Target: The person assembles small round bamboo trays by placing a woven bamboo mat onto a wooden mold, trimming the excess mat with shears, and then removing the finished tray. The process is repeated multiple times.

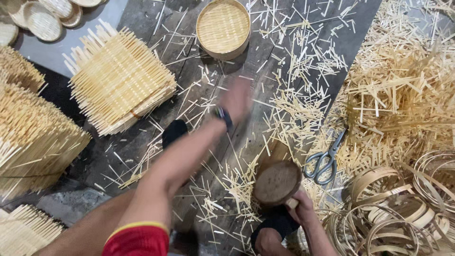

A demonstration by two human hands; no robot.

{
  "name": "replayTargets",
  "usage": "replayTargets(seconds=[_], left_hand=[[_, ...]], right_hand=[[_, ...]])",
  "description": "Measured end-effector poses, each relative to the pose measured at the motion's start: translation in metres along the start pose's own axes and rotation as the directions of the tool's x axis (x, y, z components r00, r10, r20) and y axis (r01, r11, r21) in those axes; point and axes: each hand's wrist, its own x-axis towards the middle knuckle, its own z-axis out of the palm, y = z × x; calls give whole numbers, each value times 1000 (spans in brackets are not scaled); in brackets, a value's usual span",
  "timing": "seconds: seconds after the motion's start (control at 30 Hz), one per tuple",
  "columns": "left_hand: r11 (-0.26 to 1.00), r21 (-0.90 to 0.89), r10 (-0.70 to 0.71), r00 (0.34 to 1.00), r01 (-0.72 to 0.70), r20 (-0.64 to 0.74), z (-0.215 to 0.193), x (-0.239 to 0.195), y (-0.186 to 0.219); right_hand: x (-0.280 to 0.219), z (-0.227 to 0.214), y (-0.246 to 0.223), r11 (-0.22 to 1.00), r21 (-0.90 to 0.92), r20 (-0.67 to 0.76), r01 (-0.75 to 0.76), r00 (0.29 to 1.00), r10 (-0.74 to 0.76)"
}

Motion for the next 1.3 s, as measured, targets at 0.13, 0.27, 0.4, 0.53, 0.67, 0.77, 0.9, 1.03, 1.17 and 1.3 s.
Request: replayTargets(seconds=[0.13,0.27,0.4,0.53,0.67,0.77,0.9,1.03,1.17,1.3], left_hand=[[519,-293,-404,532,803,744,40,-138,59],[395,-641,-555,727,658,405,56,-169,51],[619,-601,-445,857,505,261,38,-161,42],[598,-297,-588,659,745,469,0,-133,11],[829,-272,-517,855,488,-42,-36,-40,-79],[797,-411,-547,817,443,-181,-44,25,-137],[670,-504,-671,735,546,-96,-21,83,-183],[804,-383,-577,754,455,-315,21,116,-205],[735,-488,-629,742,470,-232,38,117,-201],[778,-327,-619,745,536,-251,26,128,-197]], right_hand=[[23,43,-16,994,98,42,39,998,-43],[35,72,-35,968,-11,-173,253,953,-251],[34,86,-35,896,-434,-449,-93,885,-125],[18,111,-67,396,-897,-313,-194,913,-262],[-2,157,-173,-103,-973,-164,-207,932,-324],[43,213,-234,-339,-931,-26,-133,953,-302],[185,288,-254,-300,-923,346,242,865,-364],[345,331,-232,-289,-804,592,520,647,-480],[412,319,-195,-191,-900,426,391,701,-572],[427,300,-186,-242,-859,494,450,611,-618]])
